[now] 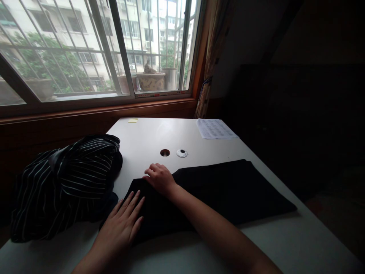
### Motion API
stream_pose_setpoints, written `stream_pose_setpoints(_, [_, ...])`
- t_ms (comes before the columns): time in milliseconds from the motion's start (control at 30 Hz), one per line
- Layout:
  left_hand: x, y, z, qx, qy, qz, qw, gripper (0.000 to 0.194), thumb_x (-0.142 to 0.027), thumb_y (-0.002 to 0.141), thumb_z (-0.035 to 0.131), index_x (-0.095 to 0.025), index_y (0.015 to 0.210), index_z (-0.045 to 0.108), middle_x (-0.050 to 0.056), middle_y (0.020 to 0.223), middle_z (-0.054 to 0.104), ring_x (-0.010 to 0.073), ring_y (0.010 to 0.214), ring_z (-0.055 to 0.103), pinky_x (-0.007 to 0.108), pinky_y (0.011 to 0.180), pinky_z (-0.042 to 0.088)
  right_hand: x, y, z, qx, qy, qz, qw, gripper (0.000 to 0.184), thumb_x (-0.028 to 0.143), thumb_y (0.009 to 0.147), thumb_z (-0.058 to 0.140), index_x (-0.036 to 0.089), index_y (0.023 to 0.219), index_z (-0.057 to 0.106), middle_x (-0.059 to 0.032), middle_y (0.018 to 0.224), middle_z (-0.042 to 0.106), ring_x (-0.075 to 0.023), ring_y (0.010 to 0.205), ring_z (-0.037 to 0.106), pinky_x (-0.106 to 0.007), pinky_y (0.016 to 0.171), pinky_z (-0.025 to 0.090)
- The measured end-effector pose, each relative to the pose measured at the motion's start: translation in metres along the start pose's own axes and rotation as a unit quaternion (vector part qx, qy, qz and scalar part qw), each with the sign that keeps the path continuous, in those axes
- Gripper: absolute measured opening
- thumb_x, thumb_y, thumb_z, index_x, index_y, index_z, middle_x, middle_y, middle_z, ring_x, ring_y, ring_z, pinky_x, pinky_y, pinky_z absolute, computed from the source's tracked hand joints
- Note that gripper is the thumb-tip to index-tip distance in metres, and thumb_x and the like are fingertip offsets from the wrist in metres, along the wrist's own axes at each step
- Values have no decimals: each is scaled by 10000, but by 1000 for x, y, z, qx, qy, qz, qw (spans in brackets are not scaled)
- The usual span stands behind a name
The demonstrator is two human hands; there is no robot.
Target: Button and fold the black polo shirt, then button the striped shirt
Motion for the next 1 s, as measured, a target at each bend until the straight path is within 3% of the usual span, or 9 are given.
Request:
stream_pose_setpoints(200, [3,-1,6,19,-35,-17,999,572,-443,998,396,-284,1538,296,50,1586,320,284,1433,358,447,1121,323,-10,-47,-30,9,20,-8,1000,268,366,999,484,205,1151,635,-86,1161,644,-227,1062,578,-375,953,468])
stream_pose_setpoints(300, [5,3,8,66,-65,-29,995,558,-446,990,403,-295,1522,333,50,1578,333,308,1426,368,489,1110,348,-23,-73,-35,24,10,-1,1000,394,395,988,500,176,1309,567,-131,1334,588,-266,1231,527,-435,1073,416])
stream_pose_setpoints(400, [4,16,-2,117,-84,-29,989,572,-386,958,452,-285,1513,358,63,1582,312,343,1424,361,551,1095,360,-35,-91,-38,33,-4,6,999,487,420,991,480,163,1404,496,-149,1465,493,-284,1365,432,-483,1152,336])
stream_pose_setpoints(533, [-13,49,-25,134,-105,11,985,595,-262,932,459,-266,1517,350,55,1592,281,326,1453,307,569,1152,291,-44,-104,-45,36,-10,13,999,520,389,1010,431,157,1475,407,-132,1548,390,-255,1447,328,-474,1193,279])
stream_pose_setpoints(700, [-46,85,-24,111,-140,60,982,553,-437,1004,399,-266,1525,324,63,1593,279,315,1469,270,582,1159,286,-61,-120,-50,60,-19,38,997,552,389,1010,425,157,1506,356,-136,1566,354,-252,1467,287,-496,1189,279])
stream_pose_setpoints(867, [-56,87,2,96,-149,60,982,613,-563,998,346,-280,1537,282,84,1605,241,345,1473,245,617,1123,314,-100,-151,-59,75,-25,96,992,594,455,1005,419,190,1525,316,-126,1580,325,-246,1474,272,-515,1179,284])
stream_pose_setpoints(1000, [-54,80,7,67,-149,65,984,616,-538,1005,357,-313,1553,191,74,1614,229,325,1477,247,593,1140,295,-162,-191,-75,71,-42,160,984,553,484,999,404,249,1498,375,-96,1560,378,-250,1460,307,-537,1177,267])
Point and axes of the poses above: each hand's wrist, its own y-axis towards the middle knuckle, its own z-axis out of the palm, x = y × z, the point moved 9 cm from there along y, towards the middle knuckle
